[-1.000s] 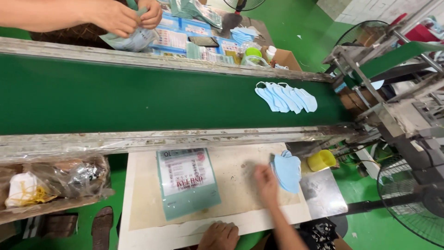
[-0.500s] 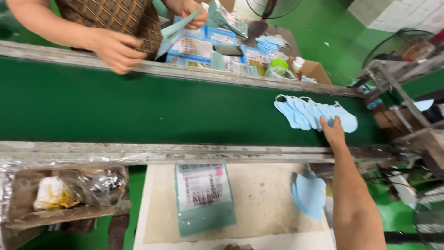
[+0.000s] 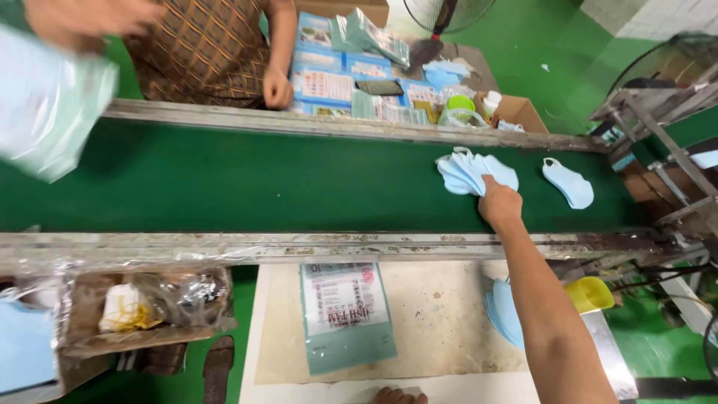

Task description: Counting and placing face masks into plastic bags on a conveyor belt.

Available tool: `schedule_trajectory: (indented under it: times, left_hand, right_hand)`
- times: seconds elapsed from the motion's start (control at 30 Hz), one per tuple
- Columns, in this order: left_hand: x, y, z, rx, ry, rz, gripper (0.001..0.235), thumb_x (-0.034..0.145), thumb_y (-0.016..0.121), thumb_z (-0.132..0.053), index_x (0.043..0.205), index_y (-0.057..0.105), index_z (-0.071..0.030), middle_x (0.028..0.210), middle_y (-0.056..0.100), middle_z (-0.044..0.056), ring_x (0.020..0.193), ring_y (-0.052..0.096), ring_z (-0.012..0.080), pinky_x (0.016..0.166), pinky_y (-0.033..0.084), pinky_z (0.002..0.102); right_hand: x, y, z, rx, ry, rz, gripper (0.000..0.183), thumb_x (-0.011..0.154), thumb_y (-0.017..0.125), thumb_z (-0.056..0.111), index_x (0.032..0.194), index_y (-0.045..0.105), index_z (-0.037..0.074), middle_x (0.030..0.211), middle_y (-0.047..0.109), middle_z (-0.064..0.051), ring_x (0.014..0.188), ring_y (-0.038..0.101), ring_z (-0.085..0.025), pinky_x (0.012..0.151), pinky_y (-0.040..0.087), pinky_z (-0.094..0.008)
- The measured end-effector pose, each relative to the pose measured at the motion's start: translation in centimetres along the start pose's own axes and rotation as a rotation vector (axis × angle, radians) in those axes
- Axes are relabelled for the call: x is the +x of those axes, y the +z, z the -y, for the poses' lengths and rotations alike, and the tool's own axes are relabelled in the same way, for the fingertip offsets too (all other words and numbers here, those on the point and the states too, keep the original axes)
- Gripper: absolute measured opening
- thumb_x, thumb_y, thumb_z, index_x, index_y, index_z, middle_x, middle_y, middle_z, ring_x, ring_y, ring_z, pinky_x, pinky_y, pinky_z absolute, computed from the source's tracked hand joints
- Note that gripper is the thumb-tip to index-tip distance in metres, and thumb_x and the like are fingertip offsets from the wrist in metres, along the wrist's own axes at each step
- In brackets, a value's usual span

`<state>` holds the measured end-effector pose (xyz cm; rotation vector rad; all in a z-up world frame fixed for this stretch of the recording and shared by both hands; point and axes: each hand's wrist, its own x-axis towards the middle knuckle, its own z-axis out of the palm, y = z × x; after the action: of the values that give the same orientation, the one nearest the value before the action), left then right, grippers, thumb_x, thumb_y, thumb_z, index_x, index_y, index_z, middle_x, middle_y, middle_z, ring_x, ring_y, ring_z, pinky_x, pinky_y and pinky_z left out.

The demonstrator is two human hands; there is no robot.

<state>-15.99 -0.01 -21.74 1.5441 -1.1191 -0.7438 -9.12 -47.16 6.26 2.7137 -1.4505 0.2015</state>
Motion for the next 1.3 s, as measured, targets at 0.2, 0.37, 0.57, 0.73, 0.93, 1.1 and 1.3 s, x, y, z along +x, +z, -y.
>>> schedule_trajectory:
  times: [0.2, 0.37, 0.57, 0.73, 0.93, 1.1, 1.3]
  left_hand:
    - [5.9, -9.2, -13.5, -0.266, 0.006, -0.148, 0.062, 0.081, 0.087, -0.018, 0.128, 0.051, 0.000, 0.095, 0.065, 0.010, 0.083, 0.063, 0.0196, 0.072, 0.052, 0.035]
    - [7.4, -12.6, -19.1, -0.635, 0.264, -0.346, 0.099, 0.073, 0.084, -0.006, 0.149, 0.021, 0.001, 0.136, 0.052, 0.014, 0.123, 0.053, 0.0209, 0.100, 0.047, 0.036]
    - [5.4, -15.2, -20.0, -0.887, -0.073, -0.528, 0.035, 0.091, 0.076, -0.005, 0.123, 0.067, 0.005, 0.113, 0.072, 0.008, 0.099, 0.068, 0.0164, 0.087, 0.057, 0.032]
    - [2.9, -18.2, -20.9, -0.536, -0.045, -0.006, 0.035, 0.089, 0.077, -0.005, 0.123, 0.070, 0.001, 0.110, 0.074, 0.006, 0.098, 0.067, 0.0117, 0.086, 0.057, 0.029]
    - [4.5, -17.5, -24.6, 0.003, 0.089, 0.089, 0.072, 0.074, 0.089, -0.030, 0.133, 0.060, 0.000, 0.117, 0.073, 0.015, 0.112, 0.063, 0.0244, 0.098, 0.053, 0.039]
    - [5.0, -17.6, -24.7, 0.392, 0.268, 0.017, 0.103, 0.058, 0.097, -0.045, 0.134, 0.046, 0.003, 0.126, 0.065, 0.020, 0.130, 0.052, 0.0364, 0.118, 0.024, 0.057]
    - [3.7, -14.1, -18.8, 0.693, 0.292, 0.026, 0.105, 0.064, 0.094, -0.037, 0.146, 0.040, 0.003, 0.131, 0.064, 0.017, 0.137, 0.047, 0.0366, 0.125, 0.008, 0.061]
  right_hand:
    - [-12.4, -5.3, 6.5, 0.301, -0.239, -0.194, 0.053, 0.081, 0.070, 0.016, 0.134, 0.062, 0.017, 0.102, 0.072, -0.024, 0.095, 0.067, -0.046, 0.083, 0.054, -0.052]
    - [-31.3, -6.3, 14.1, 0.327, -0.432, -0.175, 0.064, 0.076, 0.077, 0.020, 0.138, 0.058, 0.018, 0.119, 0.072, -0.019, 0.099, 0.069, -0.041, 0.090, 0.055, -0.048]
    - [-39.6, -5.4, 13.6, 0.475, -0.586, -0.256, 0.077, 0.072, 0.078, 0.015, 0.141, 0.049, 0.000, 0.151, 0.044, -0.030, 0.134, 0.045, -0.046, 0.101, 0.037, -0.054]
    - [-37.9, -6.8, 8.3, 0.833, -0.360, -0.268, 0.061, 0.075, 0.083, 0.012, 0.129, 0.056, 0.003, 0.136, 0.056, -0.012, 0.130, 0.054, -0.028, 0.104, 0.047, -0.042]
    - [-37.3, -0.3, 2.4, 1.160, -0.313, 0.406, 0.050, 0.074, 0.085, 0.008, 0.121, 0.070, 0.003, 0.111, 0.077, -0.007, 0.102, 0.071, -0.018, 0.090, 0.057, -0.034]
    - [-37.7, 1.2, 1.9, 1.225, -0.212, 0.259, 0.051, 0.075, 0.079, 0.001, 0.124, 0.066, 0.003, 0.114, 0.074, -0.008, 0.103, 0.070, -0.017, 0.089, 0.056, -0.031]
    - [-38.3, 4.5, 2.1, 1.093, -0.226, 0.365, 0.077, 0.065, 0.085, -0.005, 0.134, 0.053, 0.005, 0.117, 0.069, -0.008, 0.110, 0.068, -0.021, 0.094, 0.054, -0.032]
